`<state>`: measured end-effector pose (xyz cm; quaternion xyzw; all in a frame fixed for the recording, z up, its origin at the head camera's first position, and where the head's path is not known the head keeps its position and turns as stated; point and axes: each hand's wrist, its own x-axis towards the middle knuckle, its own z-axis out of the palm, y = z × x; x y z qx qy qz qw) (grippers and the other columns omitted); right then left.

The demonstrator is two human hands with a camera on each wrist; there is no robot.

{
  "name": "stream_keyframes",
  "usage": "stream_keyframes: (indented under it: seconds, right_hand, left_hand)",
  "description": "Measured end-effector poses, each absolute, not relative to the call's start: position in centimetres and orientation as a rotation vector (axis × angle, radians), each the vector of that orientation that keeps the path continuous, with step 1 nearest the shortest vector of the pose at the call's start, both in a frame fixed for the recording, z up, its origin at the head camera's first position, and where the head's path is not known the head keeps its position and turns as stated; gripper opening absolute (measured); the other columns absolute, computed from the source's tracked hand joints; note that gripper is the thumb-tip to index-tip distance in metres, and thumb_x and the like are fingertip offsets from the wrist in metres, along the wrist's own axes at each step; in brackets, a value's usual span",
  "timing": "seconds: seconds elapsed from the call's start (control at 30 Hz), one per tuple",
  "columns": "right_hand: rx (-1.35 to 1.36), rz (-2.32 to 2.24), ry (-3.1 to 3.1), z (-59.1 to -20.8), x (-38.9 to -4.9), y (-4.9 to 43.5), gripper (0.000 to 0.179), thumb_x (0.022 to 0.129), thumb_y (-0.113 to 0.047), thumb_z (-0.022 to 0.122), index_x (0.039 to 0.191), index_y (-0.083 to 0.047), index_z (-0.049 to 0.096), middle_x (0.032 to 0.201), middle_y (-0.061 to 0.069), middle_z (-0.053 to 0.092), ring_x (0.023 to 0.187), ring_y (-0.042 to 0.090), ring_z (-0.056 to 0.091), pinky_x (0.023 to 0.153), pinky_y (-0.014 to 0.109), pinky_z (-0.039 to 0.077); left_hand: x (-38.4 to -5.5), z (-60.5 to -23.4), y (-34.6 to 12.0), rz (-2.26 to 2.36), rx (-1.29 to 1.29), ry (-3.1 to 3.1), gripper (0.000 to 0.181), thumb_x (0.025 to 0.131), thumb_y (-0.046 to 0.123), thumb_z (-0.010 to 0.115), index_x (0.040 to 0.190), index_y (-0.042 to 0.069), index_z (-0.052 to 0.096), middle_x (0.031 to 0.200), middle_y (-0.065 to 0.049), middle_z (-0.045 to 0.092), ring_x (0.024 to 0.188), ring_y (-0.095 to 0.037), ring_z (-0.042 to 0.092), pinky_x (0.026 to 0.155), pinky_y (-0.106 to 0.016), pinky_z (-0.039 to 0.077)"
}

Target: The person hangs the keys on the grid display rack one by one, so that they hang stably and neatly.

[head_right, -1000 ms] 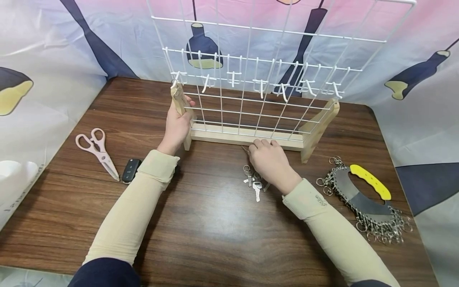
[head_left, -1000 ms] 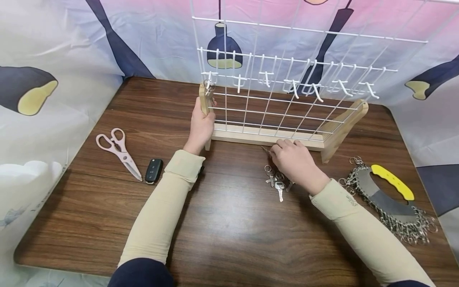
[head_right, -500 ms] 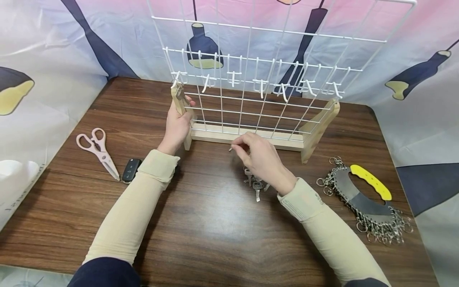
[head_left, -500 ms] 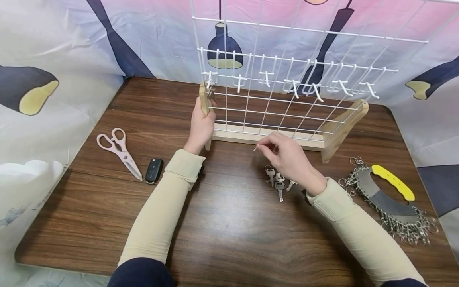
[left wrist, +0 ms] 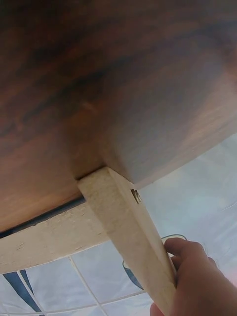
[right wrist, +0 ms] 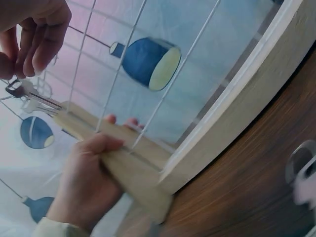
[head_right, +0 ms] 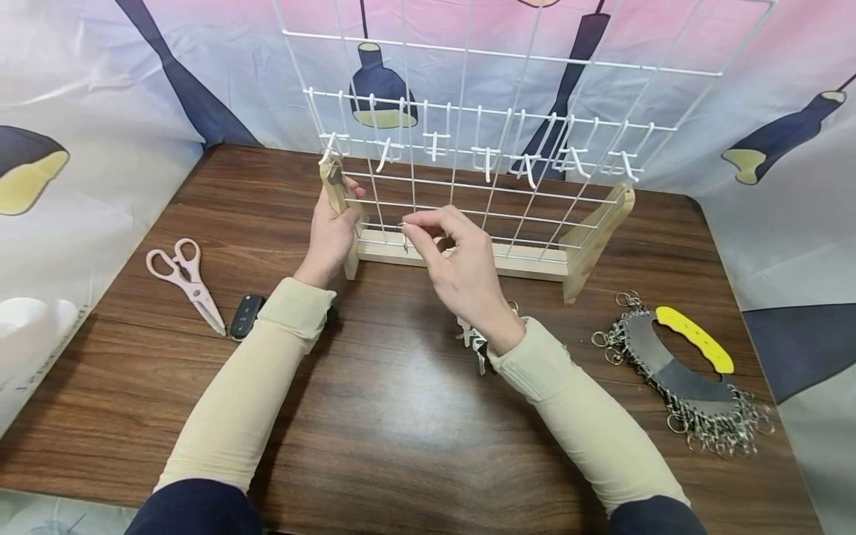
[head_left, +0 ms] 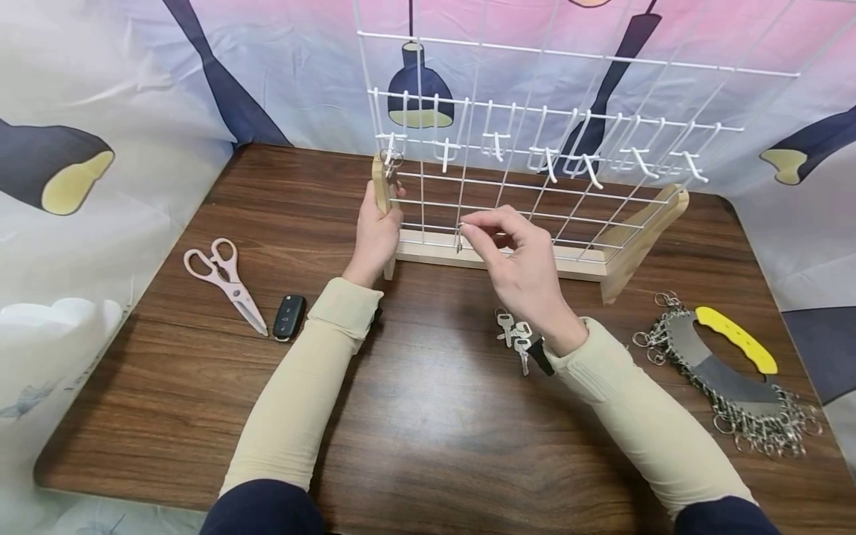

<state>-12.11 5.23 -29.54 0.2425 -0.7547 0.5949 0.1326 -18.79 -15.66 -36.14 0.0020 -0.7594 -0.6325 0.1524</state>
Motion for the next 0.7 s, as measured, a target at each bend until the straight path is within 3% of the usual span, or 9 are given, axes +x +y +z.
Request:
stream_keyframes:
  seconds: [0.13,0.3,0.5,0.7]
  right_hand:
    - [0.600,1.898,-2.124,-28.1,-11.5,4.3,0.013,0.089,-0.001,0.068,0.099,0.007,0.069,0.087,0.013,0.069,0.070,0.012,0.056,0.061,0.021,0.042]
    - [0.576,2.019,-2.024,-28.3,-12.4,3.7,0.015,0.090,-0.003,0.068,0.102,0.006,0.070,0.084,0.013,0.069,0.069,0.018,0.057,0.061,0.023,0.044]
    - [0.556,2.089,-1.928,-28.5,-13.1,3.1,0.017,0.090,-0.011,0.070,0.102,0.002,0.071,0.083,0.007,0.070,0.071,0.021,0.061,0.062,0.025,0.048]
    - [0.512,2.148,-1.851,-27.8,-13.3,2.4,0.016,0.090,-0.010,0.070,0.101,0.002,0.070,0.079,0.008,0.068,0.063,0.017,0.057,0.059,0.025,0.048]
  left_hand:
    - [-18.9,-36.1,-15.6,-1.834,0.007,-2.165,0.038,0.086,-0.012,0.040,0.120,0.004,0.049,0.115,-0.013,0.056,0.108,-0.026,0.051,0.083,-0.026,0.038]
    - [-18.9,-36.1,-15.6,-1.780,-0.009,-2.174,0.022,0.095,0.000,0.052,0.117,-0.001,0.047,0.111,-0.020,0.054,0.096,-0.021,0.050,0.085,-0.029,0.039]
    - [-18.9,-36.3,-15.6,-1.748,-0.032,-2.184,0.040,0.087,0.006,0.069,0.118,-0.004,0.046,0.111,-0.017,0.055,0.102,-0.025,0.053,0.091,-0.031,0.042]
    - [-19.1,-36.6,-15.6,-1.732,-0.037,-2.196,0.040,0.086,0.006,0.069,0.117,-0.006,0.045,0.108,-0.018,0.054,0.095,-0.027,0.053,0.082,-0.028,0.042]
